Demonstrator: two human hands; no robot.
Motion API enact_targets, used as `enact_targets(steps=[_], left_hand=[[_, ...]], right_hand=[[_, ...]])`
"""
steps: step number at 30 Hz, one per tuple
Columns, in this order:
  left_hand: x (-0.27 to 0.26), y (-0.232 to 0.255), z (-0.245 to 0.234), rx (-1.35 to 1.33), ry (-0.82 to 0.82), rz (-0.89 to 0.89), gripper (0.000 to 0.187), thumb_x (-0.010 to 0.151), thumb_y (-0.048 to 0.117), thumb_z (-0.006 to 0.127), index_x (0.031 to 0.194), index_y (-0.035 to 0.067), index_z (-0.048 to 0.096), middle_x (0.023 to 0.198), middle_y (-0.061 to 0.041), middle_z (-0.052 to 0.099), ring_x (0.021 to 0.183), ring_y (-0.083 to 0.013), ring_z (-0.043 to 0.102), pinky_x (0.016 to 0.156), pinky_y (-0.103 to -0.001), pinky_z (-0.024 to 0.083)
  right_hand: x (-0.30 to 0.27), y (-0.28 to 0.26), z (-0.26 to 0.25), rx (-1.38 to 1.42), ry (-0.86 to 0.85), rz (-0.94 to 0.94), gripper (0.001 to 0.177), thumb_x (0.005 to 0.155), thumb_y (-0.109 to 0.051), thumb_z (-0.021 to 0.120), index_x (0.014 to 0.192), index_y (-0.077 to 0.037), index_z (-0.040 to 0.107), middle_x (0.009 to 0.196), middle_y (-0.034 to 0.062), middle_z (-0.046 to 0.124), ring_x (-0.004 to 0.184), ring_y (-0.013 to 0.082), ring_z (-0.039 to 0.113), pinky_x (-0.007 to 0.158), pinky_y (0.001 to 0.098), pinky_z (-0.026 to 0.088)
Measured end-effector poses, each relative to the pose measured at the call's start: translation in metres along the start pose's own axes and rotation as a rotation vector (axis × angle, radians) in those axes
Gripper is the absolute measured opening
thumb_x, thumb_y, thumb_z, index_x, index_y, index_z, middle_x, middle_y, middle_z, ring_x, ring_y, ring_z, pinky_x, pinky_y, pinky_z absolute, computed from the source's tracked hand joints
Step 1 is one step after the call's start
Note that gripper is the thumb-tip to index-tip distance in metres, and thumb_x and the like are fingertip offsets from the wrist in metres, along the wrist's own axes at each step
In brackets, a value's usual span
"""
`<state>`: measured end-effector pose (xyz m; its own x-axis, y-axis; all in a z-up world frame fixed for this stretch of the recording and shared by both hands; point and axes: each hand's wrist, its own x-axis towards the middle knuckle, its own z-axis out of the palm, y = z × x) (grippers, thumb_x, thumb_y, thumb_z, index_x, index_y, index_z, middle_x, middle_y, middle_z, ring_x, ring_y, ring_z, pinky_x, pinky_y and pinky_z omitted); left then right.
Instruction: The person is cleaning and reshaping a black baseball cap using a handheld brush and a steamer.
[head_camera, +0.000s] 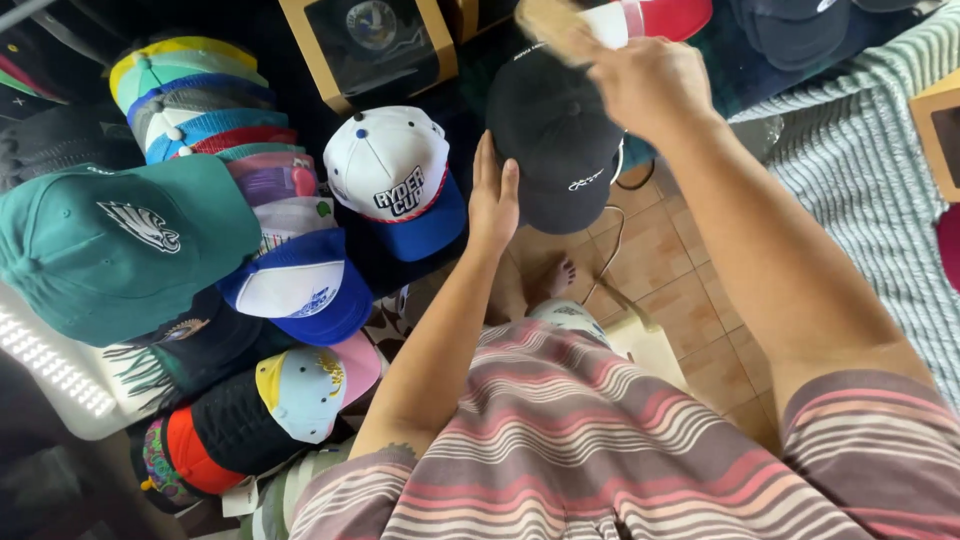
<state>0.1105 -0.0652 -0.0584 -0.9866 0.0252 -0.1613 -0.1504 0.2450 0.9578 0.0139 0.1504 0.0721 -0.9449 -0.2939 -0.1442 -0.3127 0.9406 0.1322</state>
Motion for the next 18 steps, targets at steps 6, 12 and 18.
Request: enact_targets(steps=[6, 12, 18], left_hand=[[-0.017, -0.027, 0.009, 0.017, -0.026, -0.071, 0.074, 0.101, 0.040, 0.051, 0.164, 0.019, 0.017, 0.156, -0.011, 0.043, 0.121, -0.0267, 0.060, 0.092, -0.042, 0.051], [-0.018, -0.012, 0.007, 0.000, -0.035, -0.101, 0.084, 0.095, 0.020, 0.067, 0.163, 0.010, 0.018, 0.157, -0.021, 0.037, 0.117, -0.0351, 0.069, 0.091, -0.039, 0.061], [-0.012, -0.024, 0.010, 0.034, -0.006, -0.170, 0.086, 0.093, 0.010, 0.070, 0.163, 0.007, 0.018, 0.147, -0.025, 0.042, 0.116, -0.0383, 0.068, 0.097, -0.040, 0.064]], right_hand=[[0.018, -0.021, -0.050, -0.136, -0.287, -0.098, 0.058, 0.106, -0.027, 0.043, 0.160, -0.046, 0.033, 0.108, 0.0152, 0.069, 0.075, 0.0365, 0.074, 0.055, 0.0461, 0.058], [0.018, -0.062, -0.064, -0.300, -0.206, -0.219, 0.053, 0.094, -0.026, 0.051, 0.140, -0.051, 0.057, 0.093, 0.0058, 0.078, 0.083, 0.0298, 0.076, 0.062, 0.0450, 0.059], [0.029, -0.063, -0.069, -0.113, -0.289, -0.374, 0.047, 0.104, -0.031, 0.042, 0.144, -0.055, 0.052, 0.100, 0.0114, 0.076, 0.080, 0.0337, 0.075, 0.073, 0.0472, 0.059]])
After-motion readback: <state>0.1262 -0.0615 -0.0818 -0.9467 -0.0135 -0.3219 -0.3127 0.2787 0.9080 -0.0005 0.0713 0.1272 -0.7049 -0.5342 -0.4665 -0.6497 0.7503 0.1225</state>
